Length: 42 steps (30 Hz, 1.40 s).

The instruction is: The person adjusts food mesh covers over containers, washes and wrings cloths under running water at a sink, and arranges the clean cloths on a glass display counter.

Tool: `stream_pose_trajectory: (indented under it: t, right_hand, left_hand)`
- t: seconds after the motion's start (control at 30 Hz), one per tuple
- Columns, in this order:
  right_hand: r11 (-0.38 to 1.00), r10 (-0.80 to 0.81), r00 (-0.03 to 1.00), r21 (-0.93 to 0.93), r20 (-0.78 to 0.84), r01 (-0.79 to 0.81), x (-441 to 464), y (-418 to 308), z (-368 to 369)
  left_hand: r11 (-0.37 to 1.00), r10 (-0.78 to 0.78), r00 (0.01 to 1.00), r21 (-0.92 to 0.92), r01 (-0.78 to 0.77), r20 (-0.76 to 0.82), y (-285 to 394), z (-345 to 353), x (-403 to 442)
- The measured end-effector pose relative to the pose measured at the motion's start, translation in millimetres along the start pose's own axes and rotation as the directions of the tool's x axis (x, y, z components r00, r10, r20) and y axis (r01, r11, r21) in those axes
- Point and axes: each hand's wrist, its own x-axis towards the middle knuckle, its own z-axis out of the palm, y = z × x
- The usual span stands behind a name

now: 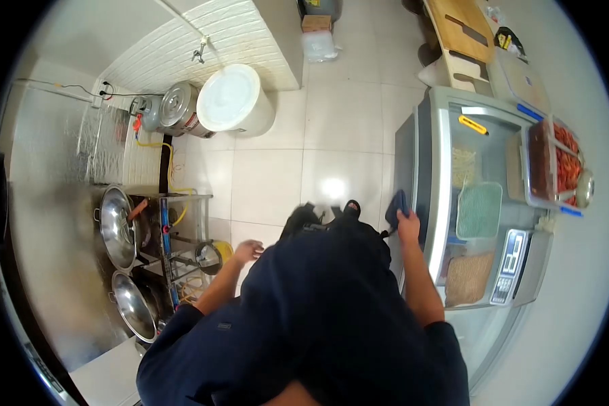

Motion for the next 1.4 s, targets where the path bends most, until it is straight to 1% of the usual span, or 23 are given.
stream_pose_trajectory:
  t: [0.03, 0.07, 0.1, 0.13, 0.17, 0.23, 0.27, 0.37, 0.43, 0.47, 0.5, 0.57, 0.63, 0.8, 0.87, 0.9, 0.97, 1.03, 1.1, 1.13, 1.17, 1.3, 1.4]
  right_hand:
    - [0.996, -0.018, 1.0, -0.083, -0.005, 0.017, 11.0, -53.0, 5.7]
    - [0.985, -0.042, 0.999, -0.166, -0.003, 0.041, 20.3, -114.9, 13.2]
    - [0.984, -0.044, 0.999, -0.17, 0.003, 0.044, 47.7, -132.6, 14.2]
    - [0.986, -0.076, 0.996, -0.144, 0.037, 0.081, 73.2, -150.3, 18.4]
    - [0.986, -0.104, 0.992, -0.123, 0.073, 0.113, 103.2, -171.1, 23.7]
    - [0.983, -0.087, 0.99, -0.151, 0.107, 0.102, 147.2, -223.8, 37.7]
    - [0.981, -0.063, 0.987, -0.174, 0.146, 0.088, 168.5, -246.7, 44.5]
    - [0.986, -0.109, 0.99, -0.12, 0.091, 0.12, 239.2, -277.7, 66.6]
    - [1.0, -0.009, 1.0, 0.011, -0.009, 0.009, 271.5, -291.5, 69.2]
    - [0.987, 0.084, 0.994, 0.145, -0.07, -0.073, 288.9, -305.2, 65.1]
    - [0.988, 0.065, 0.995, 0.147, -0.075, -0.053, 312.2, -329.9, 76.6]
    - [0.861, 0.145, 0.989, 0.495, -0.013, -0.119, 334.1, -367.9, 82.4]
    - [0.851, 0.172, 0.984, 0.509, -0.039, -0.129, 380.2, -408.1, 87.7]
    - [0.843, 0.218, 0.973, 0.517, -0.08, -0.147, 491.6, -498.3, 84.8]
    - [0.867, 0.233, 0.966, 0.475, -0.114, -0.153, 559.5, -515.8, 88.0]
    - [0.901, 0.103, 0.989, 0.432, -0.109, -0.046, 610.6, -503.8, 92.0]
    - [0.915, 0.087, 0.994, 0.399, -0.073, -0.051, 672.1, -585.6, 100.2]
    - [0.945, 0.046, 0.999, 0.325, 0.017, -0.049, 741.2, -647.6, 107.0]
    - [0.967, -0.017, 0.99, 0.254, 0.138, -0.019, 822.5, -697.8, 127.7]
    - [0.953, -0.083, 0.977, 0.301, 0.195, 0.02, 849.9, -729.5, 138.7]
    - [0.945, -0.121, 0.961, 0.324, 0.247, 0.036, 878.7, -757.5, 150.0]
    - [0.945, -0.22, 0.886, 0.315, 0.409, 0.089, 1000.1, -892.4, 192.8]
    - [0.937, -0.246, 0.848, 0.339, 0.47, 0.084, 1066.6, -984.2, 204.9]
  left_hand:
    - [0.908, 0.159, 0.984, 0.378, -0.179, 0.083, 5.5, 10.5, -12.4]
    - [0.651, 0.313, 0.936, 0.681, -0.337, 0.163, 10.2, 20.8, -24.6]
    - [0.443, 0.405, 0.886, 0.799, -0.407, 0.227, 30.2, 36.7, -41.6]
    - [0.351, 0.202, 0.979, 0.934, -0.064, -0.009, 6.8, 29.4, -14.4]
    - [0.46, 0.076, 0.993, 0.887, 0.048, -0.093, 15.1, 38.5, -14.4]
    - [0.383, 0.04, 0.998, 0.922, -0.061, 0.05, 50.8, 32.6, 24.3]
    - [0.53, 0.002, 0.999, 0.847, 0.031, -0.038, 80.9, 32.8, 45.0]
    - [0.828, -0.201, 0.949, 0.475, 0.297, -0.243, 183.3, 24.2, 98.2]
    - [0.891, -0.372, 0.876, 0.147, 0.429, -0.307, 251.7, 29.4, 128.5]
    - [0.854, -0.353, 0.897, 0.301, 0.425, -0.265, 296.0, 22.1, 172.8]
    - [0.952, -0.274, 0.933, 0.075, 0.298, -0.232, 352.9, 11.2, 210.7]
    - [0.899, -0.008, 0.98, 0.428, 0.094, -0.199, 483.8, 12.1, 271.0]
    - [0.988, 0.12, 0.985, 0.112, -0.107, -0.125, 621.0, 27.0, 324.6]
    - [0.895, 0.405, 0.912, 0.231, -0.381, -0.064, 897.3, 142.2, 363.4]
    - [0.869, 0.468, 0.883, 0.189, -0.457, -0.018, 951.1, 167.1, 402.8]
    - [0.861, 0.485, 0.874, 0.171, -0.478, 0.0, 963.9, 175.2, 426.8]
    - [0.85, 0.499, 0.864, 0.156, -0.503, 0.064, 970.4, 182.4, 473.8]
    - [0.845, 0.357, 0.919, 0.362, -0.394, 0.166, 956.4, 183.8, 486.0]
    - [0.693, 0.133, 0.952, 0.661, -0.288, 0.276, 950.3, 187.3, 492.3]
    - [-0.057, 0.075, 0.974, 0.976, -0.212, 0.216, 974.8, 222.2, 464.1]
    - [-0.021, 0.063, 0.98, 0.982, -0.188, 0.189, 998.8, 237.1, 470.5]
    - [0.504, 0.076, 0.997, 0.863, -0.049, 0.012, 1097.5, 253.5, 529.6]
    - [0.539, 0.041, 0.999, 0.842, -0.013, -0.011, 1165.3, 259.9, 575.0]
